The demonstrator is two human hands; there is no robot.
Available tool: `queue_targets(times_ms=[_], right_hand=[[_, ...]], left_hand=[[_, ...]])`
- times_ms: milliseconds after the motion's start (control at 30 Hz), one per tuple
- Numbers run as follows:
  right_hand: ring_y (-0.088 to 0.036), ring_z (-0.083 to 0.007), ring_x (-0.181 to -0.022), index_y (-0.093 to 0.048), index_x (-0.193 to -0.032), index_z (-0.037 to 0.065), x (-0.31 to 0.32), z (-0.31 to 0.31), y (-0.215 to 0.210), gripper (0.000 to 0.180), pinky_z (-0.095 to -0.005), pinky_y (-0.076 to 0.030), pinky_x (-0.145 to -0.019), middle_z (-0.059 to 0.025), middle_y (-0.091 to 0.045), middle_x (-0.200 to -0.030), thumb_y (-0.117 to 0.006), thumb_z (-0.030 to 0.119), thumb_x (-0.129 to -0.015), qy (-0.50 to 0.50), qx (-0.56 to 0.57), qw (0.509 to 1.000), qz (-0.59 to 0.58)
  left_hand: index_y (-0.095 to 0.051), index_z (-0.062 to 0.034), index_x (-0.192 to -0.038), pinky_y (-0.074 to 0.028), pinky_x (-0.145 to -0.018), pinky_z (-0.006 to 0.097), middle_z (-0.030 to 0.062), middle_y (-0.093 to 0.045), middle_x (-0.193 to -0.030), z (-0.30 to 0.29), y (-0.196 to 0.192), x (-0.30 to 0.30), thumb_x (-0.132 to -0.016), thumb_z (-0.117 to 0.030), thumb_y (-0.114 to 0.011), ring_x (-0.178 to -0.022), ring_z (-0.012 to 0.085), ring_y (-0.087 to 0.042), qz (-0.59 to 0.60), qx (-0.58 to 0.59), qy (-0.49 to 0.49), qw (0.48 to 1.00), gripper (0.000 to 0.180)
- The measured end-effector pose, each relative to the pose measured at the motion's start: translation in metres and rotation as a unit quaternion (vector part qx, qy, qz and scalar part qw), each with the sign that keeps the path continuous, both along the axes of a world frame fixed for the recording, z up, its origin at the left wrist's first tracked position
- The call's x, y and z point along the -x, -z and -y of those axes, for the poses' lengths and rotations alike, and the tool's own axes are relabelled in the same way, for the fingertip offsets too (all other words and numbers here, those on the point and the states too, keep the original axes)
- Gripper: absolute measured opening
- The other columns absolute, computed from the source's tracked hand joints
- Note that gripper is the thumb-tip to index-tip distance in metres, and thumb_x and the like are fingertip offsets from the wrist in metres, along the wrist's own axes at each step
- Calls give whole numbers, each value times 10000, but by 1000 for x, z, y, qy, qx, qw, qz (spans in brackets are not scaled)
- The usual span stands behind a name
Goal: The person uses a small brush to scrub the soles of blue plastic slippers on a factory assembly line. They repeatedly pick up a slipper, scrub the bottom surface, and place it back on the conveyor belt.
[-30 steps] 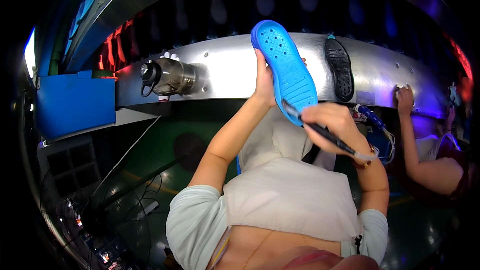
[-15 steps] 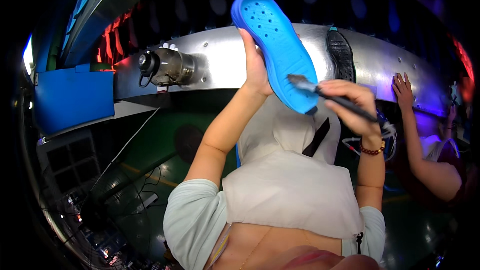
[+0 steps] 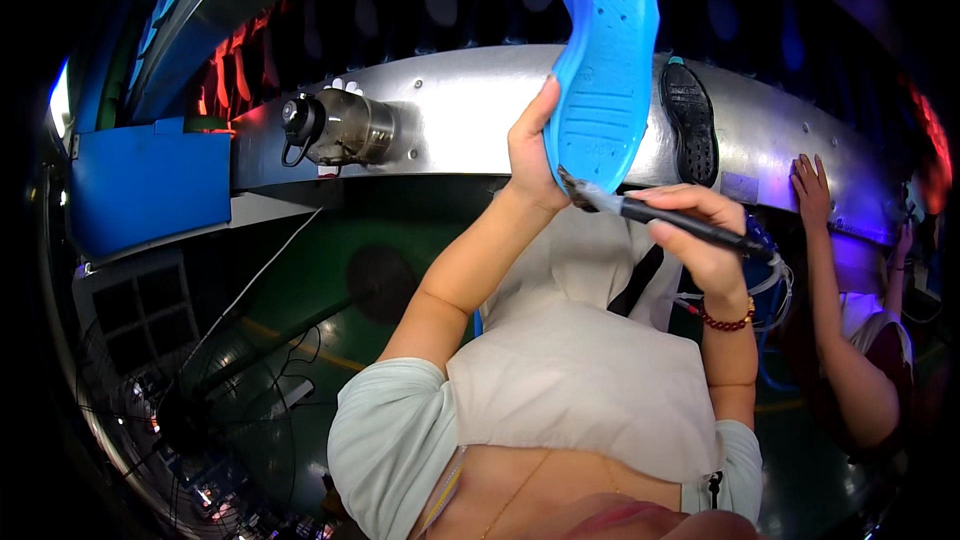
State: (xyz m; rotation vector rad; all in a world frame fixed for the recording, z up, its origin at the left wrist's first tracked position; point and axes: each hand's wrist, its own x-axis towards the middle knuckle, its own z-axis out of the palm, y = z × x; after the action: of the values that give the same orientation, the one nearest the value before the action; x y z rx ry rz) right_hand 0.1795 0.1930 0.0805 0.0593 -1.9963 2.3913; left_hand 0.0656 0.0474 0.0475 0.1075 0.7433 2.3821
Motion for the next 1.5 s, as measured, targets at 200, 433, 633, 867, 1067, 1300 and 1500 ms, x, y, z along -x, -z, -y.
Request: queue_targets(times_ms=[200, 433, 633, 867, 1067, 1300, 1500], right_hand=[[-599, -131, -826, -602, -922, -38, 13, -3, -1, 204, -232, -473, -740, -115, -630, -935, -608, -24, -719, -17, -125, 987, -98], [-600, -219, -858, -602, -870, -48, 28, -25, -23, 188, -309, -460, -802, -167, -611, -945, -610, -18, -685, -130, -218, 961, -107], [-608, -259, -861, -606, -861, -25, 26, -17, -23, 203, -314, -469, -779, -161, -625, -895, -627, -36, -660, -104, -221, 960, -133], [-621, -240, -873, -630, -869, 6, 21, -30, -30, 203, -322, -491, -716, -125, -643, -901, -638, -33, -670, -123, -272, 946, -128], [-625, -251, -845, -619, -860, 14, 19, -44, -40, 197, -302, -496, -742, -118, -642, -891, -652, -23, -670, -255, -335, 902, -101], [-615, -263, -833, -618, -852, 17, 23, -56, -53, 200, -299, -491, -706, -117, -635, -912, -633, -30, -658, -337, -418, 838, -95], [-616, -280, -847, -607, -875, -18, 25, -72, -35, 235, -318, -489, -753, -151, -632, -880, -641, -37, -643, -286, -428, 854, -74]], left_hand=[[-322, -18, -1283, -398, -908, 488, 202, -442, -1219, -5, 4, 12, -870, -408, -274, -1066, 354, -489, -9, -13, -1, 1000, 570], [-335, -17, -1277, -386, -916, 496, 216, -456, -1202, -3, -8, 16, -867, -416, -304, -1072, 339, -493, -21, 34, 7, 999, 573], [-372, -3, -1257, -420, -887, 473, 213, -447, -1217, -2, -6, 27, -863, -438, -317, -1048, 334, -515, 72, -64, 108, 989, 589], [-498, 74, -1105, -483, -798, 332, 194, -571, -1022, -1, -21, 23, -823, -208, -525, -849, 238, -606, 118, 117, 287, 944, 400], [-503, 74, -1118, -508, -660, 255, 217, -562, -1003, 5, -24, 20, -811, -330, -561, -823, 210, -606, 9, 263, 382, 886, 510], [-524, 80, -1079, -521, -601, 268, 214, -577, -946, 14, -17, 15, -822, -325, -554, -774, 204, -616, -12, 305, 371, 877, 480], [-514, 80, -1090, -518, -611, 255, 197, -576, -949, 20, -29, 17, -830, -336, -544, -761, 194, -612, -39, 334, 333, 881, 492]])
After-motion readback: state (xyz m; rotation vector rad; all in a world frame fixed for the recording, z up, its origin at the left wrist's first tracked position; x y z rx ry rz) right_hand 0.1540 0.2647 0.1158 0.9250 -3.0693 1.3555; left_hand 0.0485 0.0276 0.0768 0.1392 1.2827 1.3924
